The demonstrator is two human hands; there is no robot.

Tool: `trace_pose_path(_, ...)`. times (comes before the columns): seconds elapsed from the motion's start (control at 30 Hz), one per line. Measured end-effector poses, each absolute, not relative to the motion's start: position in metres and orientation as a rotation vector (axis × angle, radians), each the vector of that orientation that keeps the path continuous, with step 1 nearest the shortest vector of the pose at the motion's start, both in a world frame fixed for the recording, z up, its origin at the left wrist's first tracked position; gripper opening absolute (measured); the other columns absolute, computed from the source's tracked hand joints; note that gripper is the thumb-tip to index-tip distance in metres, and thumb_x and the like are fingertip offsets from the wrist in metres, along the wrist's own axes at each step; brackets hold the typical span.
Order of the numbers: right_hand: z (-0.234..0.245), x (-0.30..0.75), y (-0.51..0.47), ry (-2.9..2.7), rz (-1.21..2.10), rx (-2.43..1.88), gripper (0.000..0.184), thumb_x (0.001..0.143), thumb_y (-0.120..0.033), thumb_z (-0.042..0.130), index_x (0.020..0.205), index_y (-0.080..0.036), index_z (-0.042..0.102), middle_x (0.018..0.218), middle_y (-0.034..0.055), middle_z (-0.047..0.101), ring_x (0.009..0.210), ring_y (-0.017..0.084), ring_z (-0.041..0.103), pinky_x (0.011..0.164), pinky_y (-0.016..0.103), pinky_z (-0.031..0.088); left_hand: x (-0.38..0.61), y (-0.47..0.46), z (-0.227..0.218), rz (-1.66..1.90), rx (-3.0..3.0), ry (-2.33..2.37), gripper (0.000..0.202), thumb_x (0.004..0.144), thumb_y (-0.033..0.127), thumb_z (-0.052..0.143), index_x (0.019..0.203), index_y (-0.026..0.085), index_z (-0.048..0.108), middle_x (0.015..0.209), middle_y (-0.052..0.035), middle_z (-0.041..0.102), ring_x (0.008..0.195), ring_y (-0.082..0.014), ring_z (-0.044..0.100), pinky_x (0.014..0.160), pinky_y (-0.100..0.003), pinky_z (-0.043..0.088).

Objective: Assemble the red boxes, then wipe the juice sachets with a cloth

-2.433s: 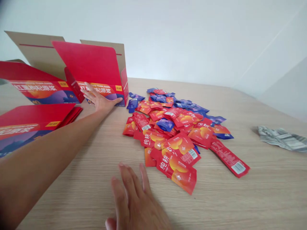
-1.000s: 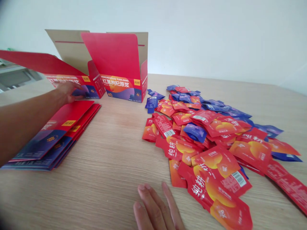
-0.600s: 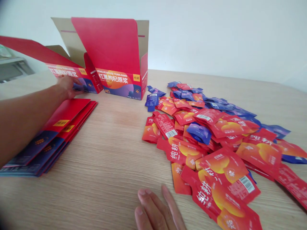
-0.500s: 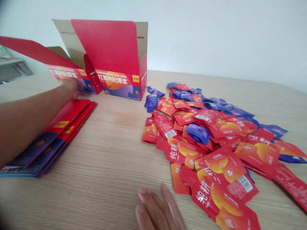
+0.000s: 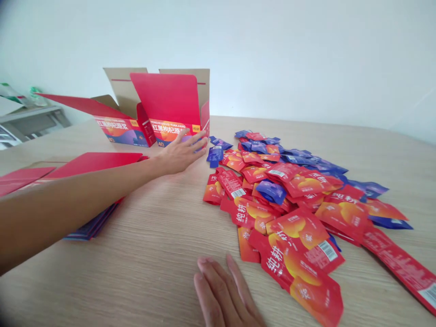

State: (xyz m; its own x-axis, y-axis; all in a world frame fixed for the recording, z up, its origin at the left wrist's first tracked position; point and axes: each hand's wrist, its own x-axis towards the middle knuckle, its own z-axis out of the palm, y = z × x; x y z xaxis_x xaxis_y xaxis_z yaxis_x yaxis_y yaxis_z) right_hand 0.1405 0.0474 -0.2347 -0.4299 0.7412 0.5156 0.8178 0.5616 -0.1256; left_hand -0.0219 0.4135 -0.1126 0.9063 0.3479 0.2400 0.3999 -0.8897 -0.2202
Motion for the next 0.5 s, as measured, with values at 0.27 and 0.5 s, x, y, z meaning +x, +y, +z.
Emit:
trace_pose_path(0.27,-0.227,0.136,0.046,-2.433,-0.311,-1.235,0.056,0.113,-0.014,0.048,0.169,-0.010,0.052,0.166,0.0149,0.068,0.161,0.029,0.060,0.134,0.054,0.051,0.028,0.452,-0.129,-0.366,-2.780,-0.813,0.054,0.094,0.006,0.054,0.134,0.026,0.084,0.151,-0.0104,0.076,0.173,-0.0385,0.035,0.139,-0.078,-0.011)
trace_pose_path(0.5,-0.223,0.131,0.047,-2.380,-0.357,-1.226,0.046,0.114,-0.014,0.054,0.159,-0.013,0.062,0.160,0.0139,0.073,0.156,0.029,0.064,0.132,0.052,0.054,0.039,0.462,-0.136,-0.174,-2.543,-0.925,0.053,0.101,0.006,0.045,0.139,0.011,0.081,0.166,-0.0209,0.065,0.172,-0.0419,0.033,0.138,-0.080,-0.005)
